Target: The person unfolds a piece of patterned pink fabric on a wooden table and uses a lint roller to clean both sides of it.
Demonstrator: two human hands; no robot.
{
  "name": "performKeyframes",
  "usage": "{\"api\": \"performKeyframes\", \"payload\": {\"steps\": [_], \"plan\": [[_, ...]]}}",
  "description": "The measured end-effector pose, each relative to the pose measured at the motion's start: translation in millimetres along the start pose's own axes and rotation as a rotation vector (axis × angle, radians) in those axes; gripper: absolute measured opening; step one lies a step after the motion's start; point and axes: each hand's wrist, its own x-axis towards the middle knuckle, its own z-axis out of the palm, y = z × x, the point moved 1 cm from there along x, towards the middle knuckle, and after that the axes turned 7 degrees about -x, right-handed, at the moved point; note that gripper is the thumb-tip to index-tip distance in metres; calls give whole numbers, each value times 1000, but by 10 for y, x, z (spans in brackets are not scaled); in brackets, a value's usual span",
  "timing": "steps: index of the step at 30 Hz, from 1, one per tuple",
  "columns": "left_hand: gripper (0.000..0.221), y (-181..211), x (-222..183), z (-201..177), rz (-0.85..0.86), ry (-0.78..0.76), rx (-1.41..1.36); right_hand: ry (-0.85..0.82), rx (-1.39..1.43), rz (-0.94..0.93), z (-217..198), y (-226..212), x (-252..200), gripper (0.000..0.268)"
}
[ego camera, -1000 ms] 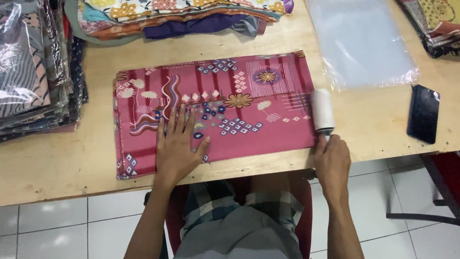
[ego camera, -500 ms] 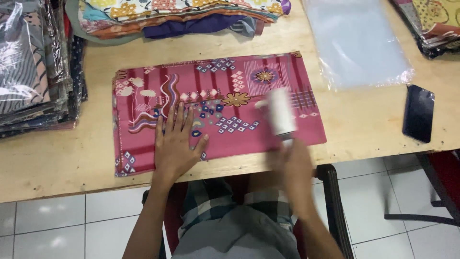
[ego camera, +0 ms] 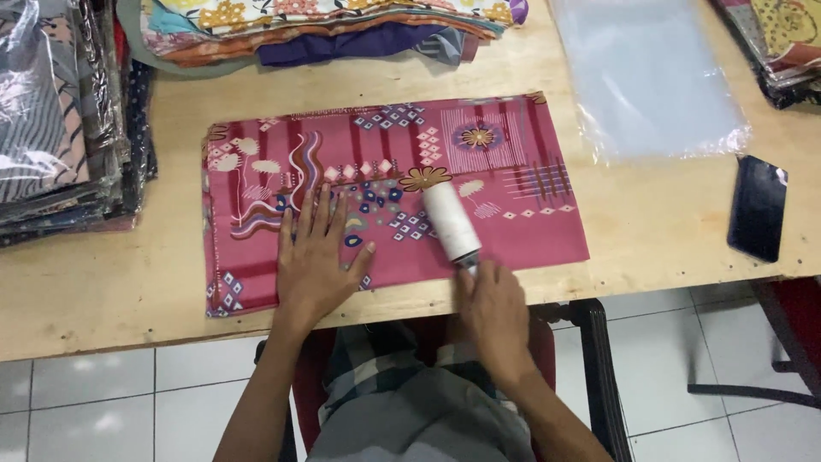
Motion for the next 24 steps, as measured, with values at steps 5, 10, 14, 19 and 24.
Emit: {"api": "performKeyframes", "payload": {"steps": [5,10,14,19,24], "plan": [[86,13,8,-8,-6,0,-35,-92,91,220,-114,326,142,42],[85,17,0,-32,6,5,-56,-45,11,317,-246,768,212,39],[86,6,-17,-19,5,7,-61,-119,38,483,-187,1178,238,45],[86,-3,-5,-1,-1,-4,-57,-47,107,526,-182,1244,231,40],[88,21,16,-132,-13,-71,-106,20,198,558,-312,1091,285,41]]}}
